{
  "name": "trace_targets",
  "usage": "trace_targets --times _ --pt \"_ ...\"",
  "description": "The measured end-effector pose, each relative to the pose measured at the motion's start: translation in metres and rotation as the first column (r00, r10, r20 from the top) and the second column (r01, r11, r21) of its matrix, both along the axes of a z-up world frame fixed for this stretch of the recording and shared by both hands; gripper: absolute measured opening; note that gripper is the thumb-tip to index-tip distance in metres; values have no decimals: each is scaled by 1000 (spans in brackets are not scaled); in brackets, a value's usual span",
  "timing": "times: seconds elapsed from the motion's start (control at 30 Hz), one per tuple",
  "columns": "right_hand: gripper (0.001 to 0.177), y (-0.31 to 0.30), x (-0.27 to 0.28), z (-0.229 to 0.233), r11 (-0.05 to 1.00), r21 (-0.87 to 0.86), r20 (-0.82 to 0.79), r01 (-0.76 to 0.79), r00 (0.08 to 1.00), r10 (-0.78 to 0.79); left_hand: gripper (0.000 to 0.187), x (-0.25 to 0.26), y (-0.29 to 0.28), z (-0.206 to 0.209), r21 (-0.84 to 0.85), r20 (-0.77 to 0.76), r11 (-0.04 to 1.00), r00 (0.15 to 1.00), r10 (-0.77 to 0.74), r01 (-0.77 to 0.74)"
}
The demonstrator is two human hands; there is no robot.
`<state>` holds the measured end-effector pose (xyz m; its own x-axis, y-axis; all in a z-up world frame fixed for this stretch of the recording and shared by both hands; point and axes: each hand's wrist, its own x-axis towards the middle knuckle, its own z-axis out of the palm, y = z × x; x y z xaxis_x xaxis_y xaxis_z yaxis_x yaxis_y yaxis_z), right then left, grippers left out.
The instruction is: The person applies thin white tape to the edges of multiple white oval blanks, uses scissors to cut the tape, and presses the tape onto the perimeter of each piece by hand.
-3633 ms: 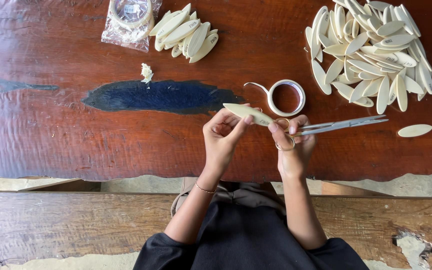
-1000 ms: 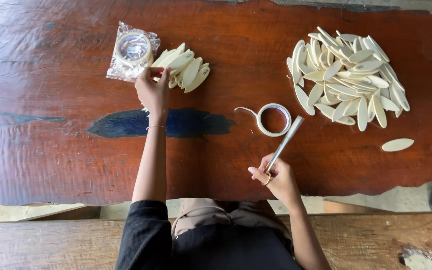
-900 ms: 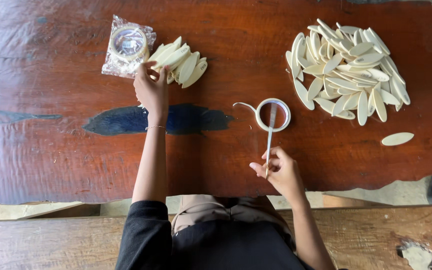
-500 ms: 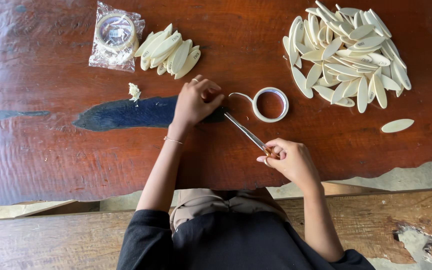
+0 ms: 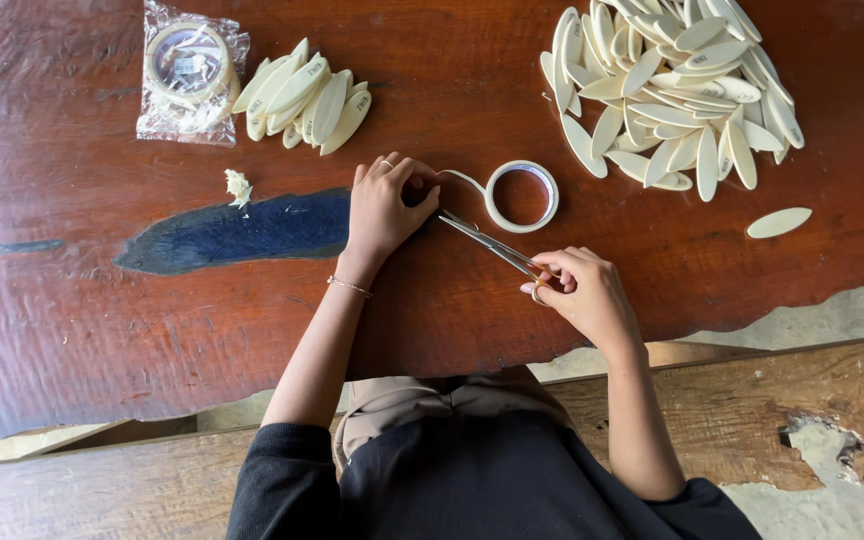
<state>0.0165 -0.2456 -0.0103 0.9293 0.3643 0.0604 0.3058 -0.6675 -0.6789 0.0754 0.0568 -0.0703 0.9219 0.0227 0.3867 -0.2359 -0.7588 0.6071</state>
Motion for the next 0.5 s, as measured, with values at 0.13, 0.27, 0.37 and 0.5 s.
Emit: trace_targets --times 0.13,0.27,0.37,0.5 --pt "35 3 5 30 988 -154 -130 -6 991 -14 22 2 2 2 10 -24 1000 1000 -4 4" --pt "32 9 8 43 979 -186 -234 -78 972 33 12 1 5 4 -74 6 997 1000 -19 19" --pt "32 11 10 47 985 -131 -300 -113 951 70 13 0 6 3 -93 8 995 1000 -29 29" --pt "16 6 24 52 998 43 -243 -40 969 49 14 -1 6 7 -107 8 994 999 -38 38"
